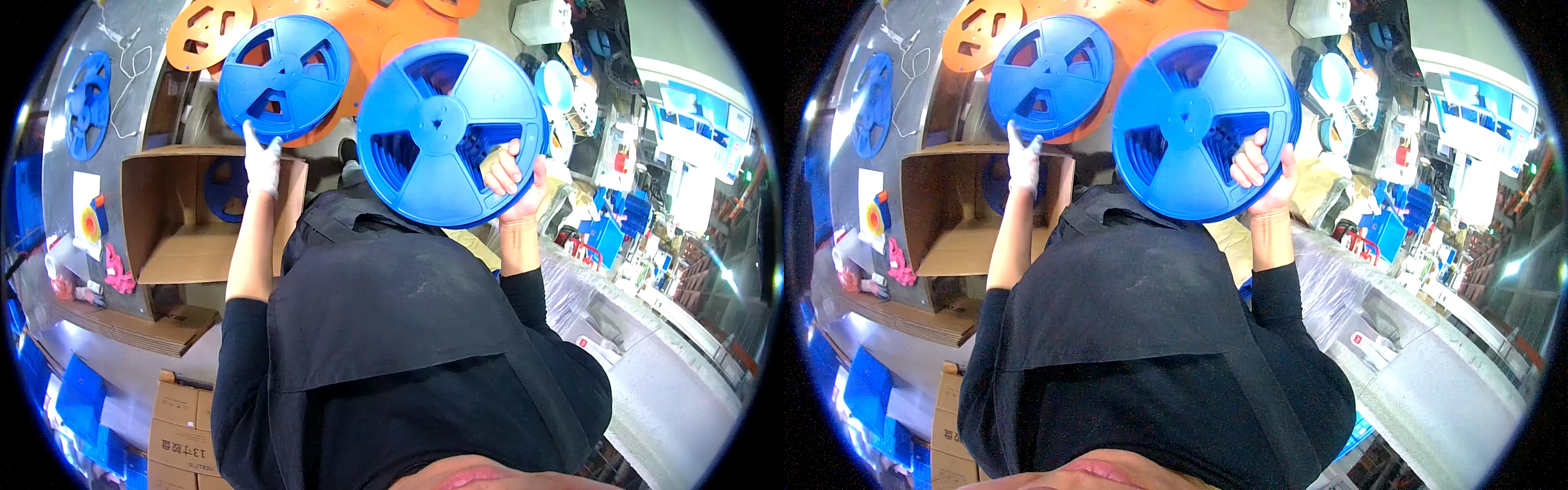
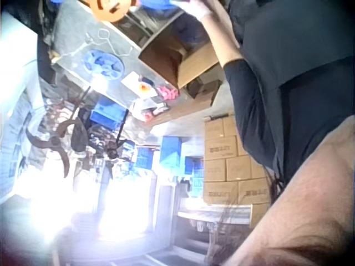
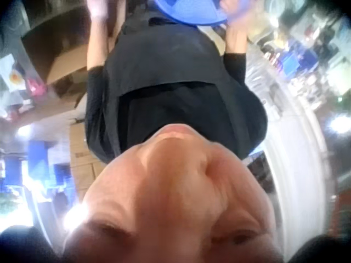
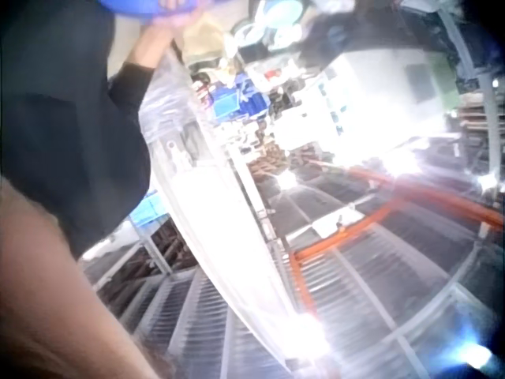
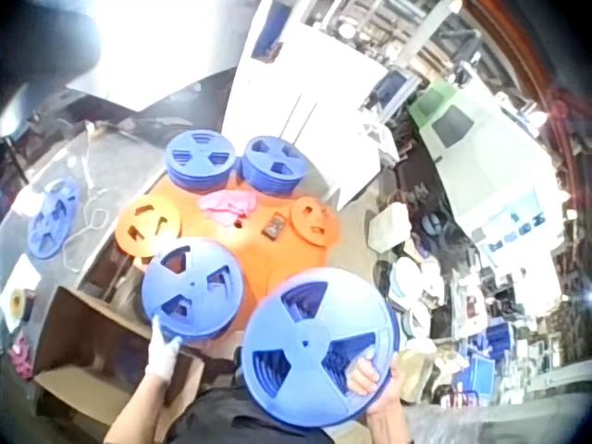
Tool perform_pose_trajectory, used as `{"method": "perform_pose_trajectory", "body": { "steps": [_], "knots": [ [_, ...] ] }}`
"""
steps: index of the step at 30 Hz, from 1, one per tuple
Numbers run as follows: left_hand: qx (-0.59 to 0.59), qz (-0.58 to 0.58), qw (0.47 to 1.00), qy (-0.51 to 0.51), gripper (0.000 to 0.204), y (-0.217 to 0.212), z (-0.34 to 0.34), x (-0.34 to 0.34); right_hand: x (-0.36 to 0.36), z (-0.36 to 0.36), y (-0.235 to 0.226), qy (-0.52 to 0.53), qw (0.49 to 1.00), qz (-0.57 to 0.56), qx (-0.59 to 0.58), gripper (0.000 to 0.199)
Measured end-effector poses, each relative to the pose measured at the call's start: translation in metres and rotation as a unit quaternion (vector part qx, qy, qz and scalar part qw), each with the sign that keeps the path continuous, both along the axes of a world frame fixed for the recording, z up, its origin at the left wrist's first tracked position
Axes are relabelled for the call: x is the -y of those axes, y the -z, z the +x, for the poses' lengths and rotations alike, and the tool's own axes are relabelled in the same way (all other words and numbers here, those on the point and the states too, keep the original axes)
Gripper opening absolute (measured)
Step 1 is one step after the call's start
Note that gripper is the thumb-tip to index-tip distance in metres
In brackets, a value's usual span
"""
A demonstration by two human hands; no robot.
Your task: The person packs blue plastic reels into a cardboard box, seals it with tape, and stacks it on a pile of other boxes. They then open a new box and begin placing more blue reels inside.
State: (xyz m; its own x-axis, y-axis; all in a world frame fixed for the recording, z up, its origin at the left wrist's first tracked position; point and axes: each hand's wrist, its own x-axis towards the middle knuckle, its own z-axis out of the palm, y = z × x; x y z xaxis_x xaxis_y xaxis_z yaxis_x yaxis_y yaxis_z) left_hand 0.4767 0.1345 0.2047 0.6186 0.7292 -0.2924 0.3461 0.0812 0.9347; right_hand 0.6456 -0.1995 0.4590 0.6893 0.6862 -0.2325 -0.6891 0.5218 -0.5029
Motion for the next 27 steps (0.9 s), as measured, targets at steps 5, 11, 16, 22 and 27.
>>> {"method": "perform_pose_trajectory", "body": {
  "steps": [5, 11, 16, 22, 27],
  "knots": [
    [0.105, 0.447, 0.806, 0.374, 0.062, -0.149, 0.000, 0.011, -0.017, 0.013, 0.001, -0.008, 0.995, 0.096, -0.018, 0.043],
    [0.118, 0.551, 0.718, 0.409, 0.050, -0.176, -0.001, 0.024, -0.041, 0.019, -0.002, -0.058, 0.984, 0.159, -0.047, 0.044],
    [0.104, 0.540, 0.730, 0.407, 0.043, -0.180, -0.017, 0.023, -0.050, 0.022, -0.001, -0.084, 0.988, 0.128, 0.000, 0.050],
    [0.107, 0.259, 0.898, 0.338, 0.032, -0.165, -0.046, 0.016, -0.081, 0.023, -0.013, -0.009, 0.976, -0.175, 0.128, 0.066],
    [0.259, -0.414, 0.871, 0.055, 0.027, -0.173, -0.068, 0.030, -0.061, 0.026, 0.001, -0.036, 0.995, -0.064, 0.063, 0.047]
  ]
}}
